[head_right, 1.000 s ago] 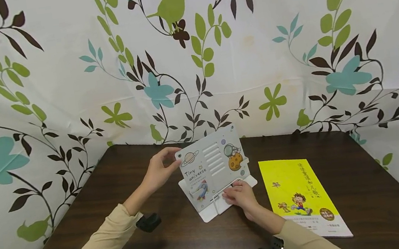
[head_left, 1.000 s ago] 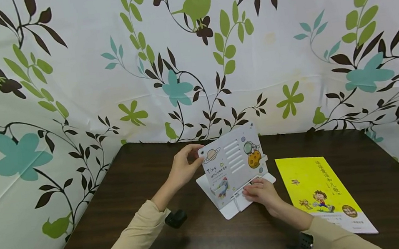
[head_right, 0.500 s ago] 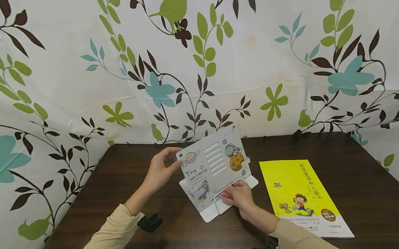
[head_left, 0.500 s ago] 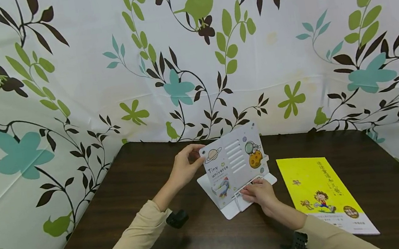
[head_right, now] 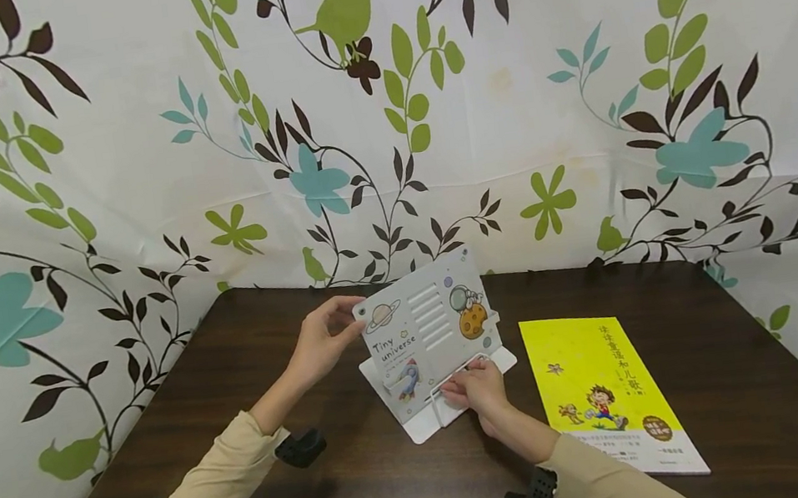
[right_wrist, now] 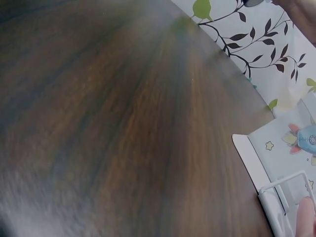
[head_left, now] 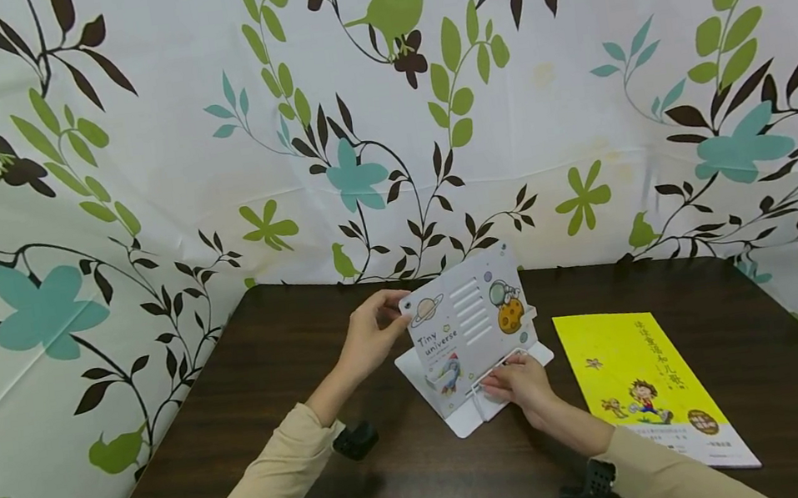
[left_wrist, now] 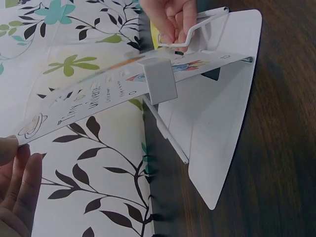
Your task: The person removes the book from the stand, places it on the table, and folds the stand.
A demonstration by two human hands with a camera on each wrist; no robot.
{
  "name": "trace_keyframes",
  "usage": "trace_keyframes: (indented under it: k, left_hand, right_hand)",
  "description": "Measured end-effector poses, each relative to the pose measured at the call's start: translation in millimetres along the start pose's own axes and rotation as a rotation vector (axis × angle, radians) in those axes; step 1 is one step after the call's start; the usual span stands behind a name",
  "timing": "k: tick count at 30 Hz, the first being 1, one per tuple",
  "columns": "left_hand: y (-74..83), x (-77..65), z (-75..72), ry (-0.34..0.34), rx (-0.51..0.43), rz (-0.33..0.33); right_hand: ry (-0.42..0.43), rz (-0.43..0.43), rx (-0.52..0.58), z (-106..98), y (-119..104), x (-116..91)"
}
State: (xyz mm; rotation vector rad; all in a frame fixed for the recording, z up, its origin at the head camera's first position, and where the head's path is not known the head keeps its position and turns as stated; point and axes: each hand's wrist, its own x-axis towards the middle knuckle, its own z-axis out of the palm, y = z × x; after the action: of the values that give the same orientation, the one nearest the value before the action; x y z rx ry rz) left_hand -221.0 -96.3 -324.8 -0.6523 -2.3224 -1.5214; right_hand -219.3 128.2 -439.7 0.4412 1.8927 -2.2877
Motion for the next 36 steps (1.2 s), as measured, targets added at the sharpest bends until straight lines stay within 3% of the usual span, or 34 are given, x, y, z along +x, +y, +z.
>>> trace_keyframes:
  k: [3,9,13,17,24,29,32,36]
  left_hand:
    - [-1.0,-1.7,2.8,0.008,-0.009,-0.003]
    - [-26.0,-2.9,14.7,0.029,-0.041,0.003]
    - [-28.8,-5.5,19.6,0.041,-0.064,0.017]
    - [-25.7,-9.3,23.5,0.052,-0.104,0.010]
    - [4.8,-19.3,23.9,0.060,-0.128,-0.015]
    - [12.3,-23.4,27.0,0.066,-0.147,-0.031]
    - [11.6,-24.7,30.2,0.075,-0.169,-0.020]
    - [-2.0,-24.7,38.9,0.098,-0.193,-0.018]
  right_hand:
    - [-0.010,-0.008,-0.008,-3,-1,2]
    - [-0.017,-0.010,-0.055,-10,-3,8]
    - [-0.036,-0.025,-0.074,-13,-4,13]
    - [-0.057,-0.048,-0.105,-17,-4,17]
    - [-0.110,-0.077,-0.180,-24,-8,26]
    - [-0.148,-0.072,-0.245,-28,-12,34]
    - [-0.163,-0.074,-0.264,-28,-15,37]
    - [-0.203,-0.092,-0.275,-29,-17,40]
